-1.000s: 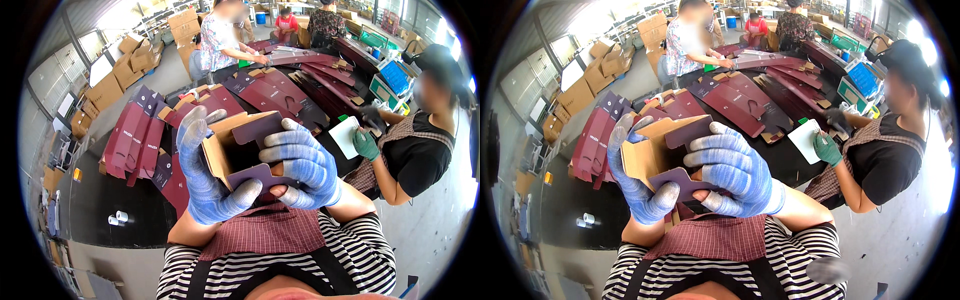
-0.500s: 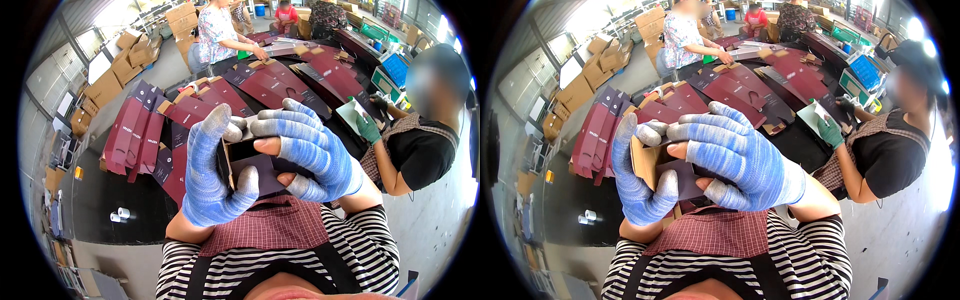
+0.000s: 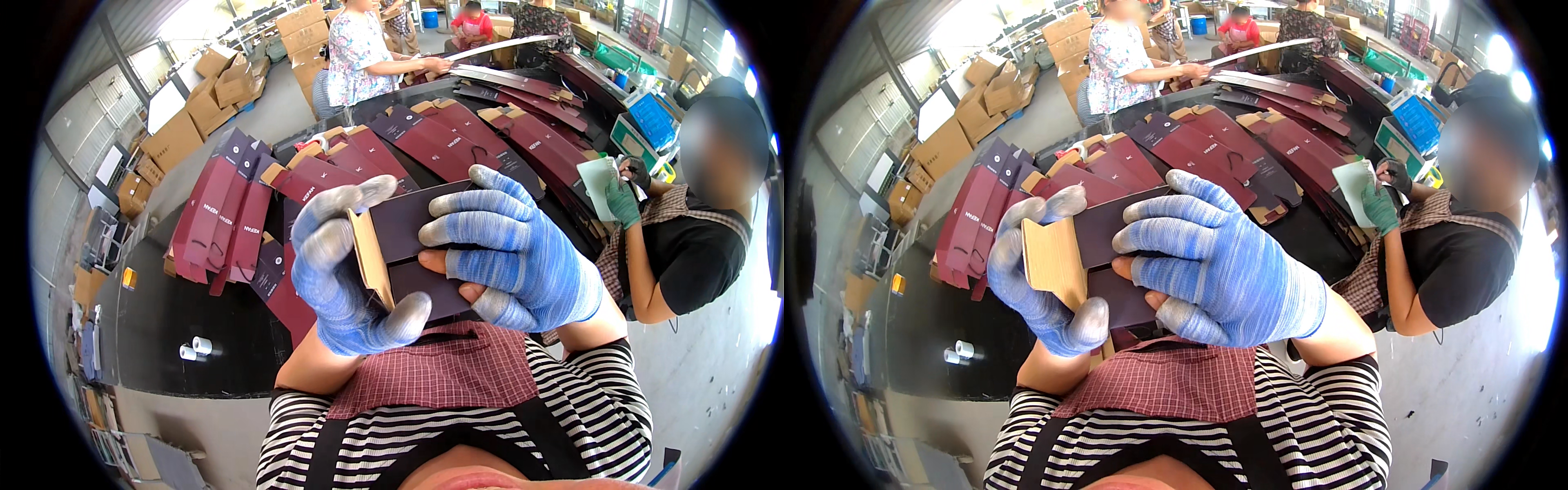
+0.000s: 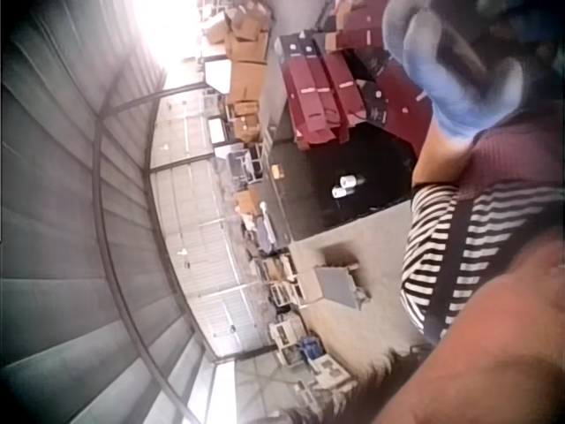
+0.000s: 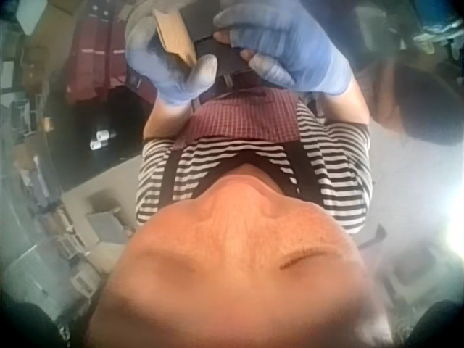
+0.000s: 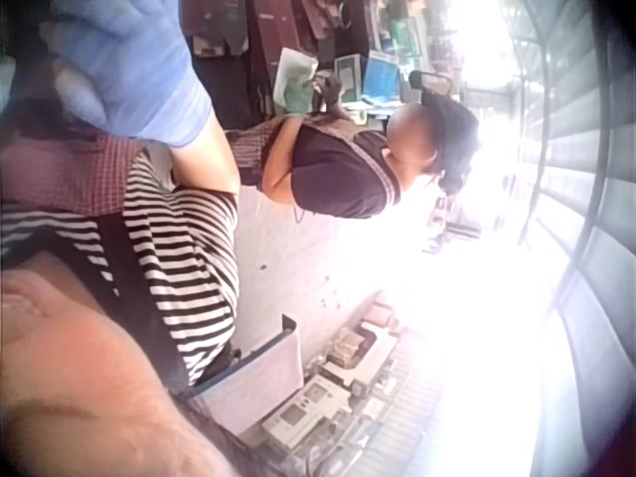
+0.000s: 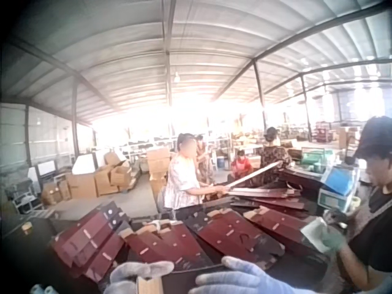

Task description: The person assembles multiple wine-style cardboard boxes by hand at a large workstation, folding the bottom flaps together for each one and setting them aside.

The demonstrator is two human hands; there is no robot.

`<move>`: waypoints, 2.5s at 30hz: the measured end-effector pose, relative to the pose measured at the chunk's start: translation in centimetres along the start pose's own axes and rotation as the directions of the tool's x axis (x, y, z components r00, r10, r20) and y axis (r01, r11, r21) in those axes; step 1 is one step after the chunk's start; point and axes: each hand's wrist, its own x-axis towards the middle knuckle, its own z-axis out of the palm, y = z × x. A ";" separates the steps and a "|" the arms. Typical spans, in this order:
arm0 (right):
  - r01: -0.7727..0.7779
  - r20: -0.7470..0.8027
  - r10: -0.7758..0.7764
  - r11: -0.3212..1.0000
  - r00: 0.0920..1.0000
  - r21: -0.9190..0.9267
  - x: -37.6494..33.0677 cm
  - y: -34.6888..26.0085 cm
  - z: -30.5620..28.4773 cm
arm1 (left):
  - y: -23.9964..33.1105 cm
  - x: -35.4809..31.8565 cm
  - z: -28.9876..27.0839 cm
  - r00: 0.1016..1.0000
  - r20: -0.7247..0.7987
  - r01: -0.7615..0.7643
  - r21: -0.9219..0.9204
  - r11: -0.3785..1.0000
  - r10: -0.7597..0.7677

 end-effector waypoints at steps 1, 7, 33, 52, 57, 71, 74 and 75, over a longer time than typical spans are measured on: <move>0.002 0.001 -0.002 1.000 1.000 0.002 0.1 0.1 0.1 | -0.4 -0.2 0.3 0.996 -0.066 -0.063 -0.017 0.998 0.061; 0.040 -0.070 -0.039 0.999 0.997 0.025 -0.8 1.1 1.2 | -0.3 -0.6 -1.1 0.996 0.083 -0.036 0.024 0.999 0.034; -0.026 -0.288 0.321 0.708 0.902 0.706 -3.8 3.4 7.2 | -0.9 2.8 -2.3 0.888 0.455 -0.142 0.134 0.981 0.067; -0.026 -0.289 0.380 0.643 0.879 0.765 -3.9 3.9 8.1 | -0.9 2.7 -2.0 0.883 0.470 -0.085 0.194 0.977 -0.016; -0.027 -0.297 0.361 0.674 0.884 0.739 -3.8 4.0 8.0 | -0.9 2.9 -2.2 0.870 0.492 -0.076 0.201 0.977 -0.033; 0.001 -0.307 0.358 0.650 0.882 0.760 -3.8 3.7 8.1 | 0.6 3.7 -2.4 0.783 0.603 -0.070 0.334 0.940 -0.155; 0.007 -0.311 0.355 0.649 0.882 0.761 -3.9 3.7 8.2 | 0.7 4.0 -2.6 0.750 0.638 -0.070 0.337 0.939 -0.173; 0.008 -0.312 0.355 0.650 0.881 0.760 -3.9 3.7 8.3 | 0.7 4.1 -2.6 0.750 0.639 -0.071 0.337 0.939 -0.172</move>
